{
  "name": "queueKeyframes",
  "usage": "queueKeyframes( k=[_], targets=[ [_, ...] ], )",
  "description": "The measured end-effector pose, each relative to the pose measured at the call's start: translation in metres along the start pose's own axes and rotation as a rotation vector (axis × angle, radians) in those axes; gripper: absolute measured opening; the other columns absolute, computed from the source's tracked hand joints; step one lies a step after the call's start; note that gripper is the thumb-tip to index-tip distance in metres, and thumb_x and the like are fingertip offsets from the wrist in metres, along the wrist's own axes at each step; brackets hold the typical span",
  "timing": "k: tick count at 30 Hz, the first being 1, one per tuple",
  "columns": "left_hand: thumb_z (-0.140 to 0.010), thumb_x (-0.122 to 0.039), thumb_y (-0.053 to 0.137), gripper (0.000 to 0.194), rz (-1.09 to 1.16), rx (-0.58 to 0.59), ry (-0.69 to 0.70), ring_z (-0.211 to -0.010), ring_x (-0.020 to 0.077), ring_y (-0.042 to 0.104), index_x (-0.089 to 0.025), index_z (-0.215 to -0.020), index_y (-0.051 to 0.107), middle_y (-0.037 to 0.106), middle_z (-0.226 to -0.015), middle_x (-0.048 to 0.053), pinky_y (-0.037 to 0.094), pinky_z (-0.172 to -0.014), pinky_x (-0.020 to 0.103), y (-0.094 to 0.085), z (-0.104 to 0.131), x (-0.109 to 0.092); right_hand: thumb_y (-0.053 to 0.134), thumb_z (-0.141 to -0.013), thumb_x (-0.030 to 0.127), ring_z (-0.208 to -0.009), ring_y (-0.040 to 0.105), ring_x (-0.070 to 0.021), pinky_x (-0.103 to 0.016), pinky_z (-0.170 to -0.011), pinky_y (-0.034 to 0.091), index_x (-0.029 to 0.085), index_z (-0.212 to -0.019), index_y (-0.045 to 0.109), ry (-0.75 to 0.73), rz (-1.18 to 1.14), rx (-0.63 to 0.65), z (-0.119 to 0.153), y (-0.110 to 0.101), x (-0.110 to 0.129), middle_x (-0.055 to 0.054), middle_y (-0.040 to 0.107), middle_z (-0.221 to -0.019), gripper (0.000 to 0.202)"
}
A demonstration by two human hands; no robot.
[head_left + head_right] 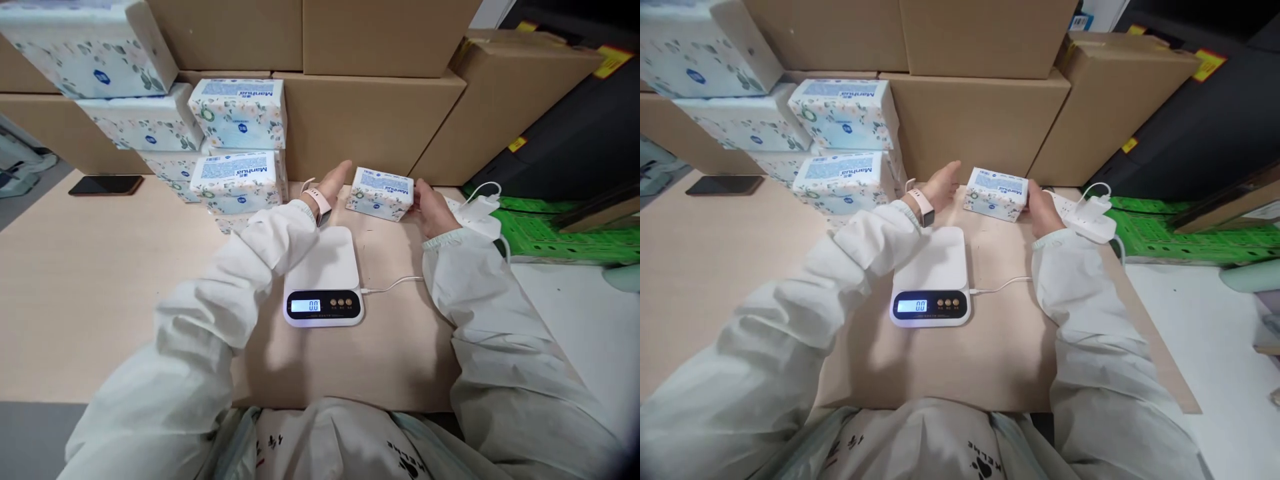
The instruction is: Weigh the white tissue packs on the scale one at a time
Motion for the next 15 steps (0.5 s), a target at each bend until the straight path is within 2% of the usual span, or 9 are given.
queueKeyframes(
  k=[2,3,5,8,10,12,15],
  targets=[
    [-0.109,-0.055,0.046,0.048,0.006,0.070,-0.107,-0.138,0.0355,0.066,-0.016,-0.098,0.073,0.079,-0.115,0.018,0.048,-0.118,0.055,0.010,0.007,0.000,0.041,-0.103,0.060,-0.109,0.075,-0.0279,-0.052,-0.101,0.061,0.022,-0.102,0.072,0.080,-0.107,0.083,0.016,0.009,0.006,-0.012,0.081,-0.110,0.049],
    [-0.110,-0.056,0.044,0.052,0.012,0.113,-0.133,-0.138,0.0352,0.067,-0.015,-0.101,0.074,0.079,-0.117,0.019,0.048,-0.120,0.054,0.013,0.015,-0.005,0.044,-0.102,0.062,-0.116,0.074,-0.0279,-0.051,-0.105,0.060,0.023,-0.104,0.074,0.064,-0.149,0.110,0.026,0.011,0.016,-0.011,0.081,-0.114,0.050],
    [-0.109,-0.057,0.047,0.051,0.009,0.186,-0.094,-0.141,0.0333,0.065,-0.015,-0.109,0.077,0.079,-0.125,0.015,0.050,-0.122,0.051,0.013,0.039,-0.027,0.049,-0.101,0.065,-0.127,0.071,-0.0281,-0.052,-0.113,0.058,0.024,-0.110,0.076,-0.049,-0.174,0.138,0.051,0.010,0.048,-0.008,0.081,-0.123,0.049],
    [-0.109,-0.055,0.052,0.044,-0.029,0.226,0.035,-0.148,0.0302,0.060,-0.021,-0.121,0.078,0.076,-0.134,0.006,0.053,-0.121,0.049,-0.004,0.098,-0.073,0.050,-0.104,0.061,-0.141,0.065,-0.0276,-0.055,-0.125,0.050,0.028,-0.126,0.076,-0.233,-0.155,0.224,0.101,0.009,0.098,-0.003,0.075,-0.143,0.048],
    [-0.107,-0.059,0.058,0.045,-0.043,0.227,0.042,-0.152,0.0329,0.056,-0.024,-0.126,0.078,0.072,-0.142,0.005,0.051,-0.123,0.056,-0.020,0.144,-0.095,0.052,-0.106,0.055,-0.152,0.056,-0.0276,-0.057,-0.132,0.043,0.031,-0.140,0.071,-0.327,-0.104,0.287,0.137,0.011,0.122,0.000,0.066,-0.156,0.046],
    [-0.102,-0.067,0.064,0.050,-0.055,0.203,-0.006,-0.156,0.0367,0.050,-0.028,-0.130,0.078,0.067,-0.150,0.006,0.047,-0.126,0.062,-0.038,0.186,-0.103,0.053,-0.107,0.052,-0.161,0.047,-0.0284,-0.060,-0.136,0.038,0.034,-0.150,0.065,-0.361,-0.040,0.365,0.168,0.017,0.129,0.003,0.059,-0.164,0.048],
    [-0.099,-0.069,0.067,0.053,-0.053,0.148,-0.093,-0.157,0.0388,0.048,-0.033,-0.136,0.077,0.066,-0.152,0.007,0.047,-0.126,0.064,-0.061,0.230,-0.094,0.055,-0.107,0.056,-0.164,0.042,-0.0318,-0.069,-0.137,0.031,0.042,-0.155,0.058,-0.301,0.025,0.474,0.197,0.030,0.113,0.007,0.056,-0.166,0.051]
  ],
)
Point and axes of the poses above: each hand's wrist, its own z-axis away from the middle knuckle, its own y-axis out of the palm, x = y × z, the point moved 8 cm from there along -z, towards the middle knuckle
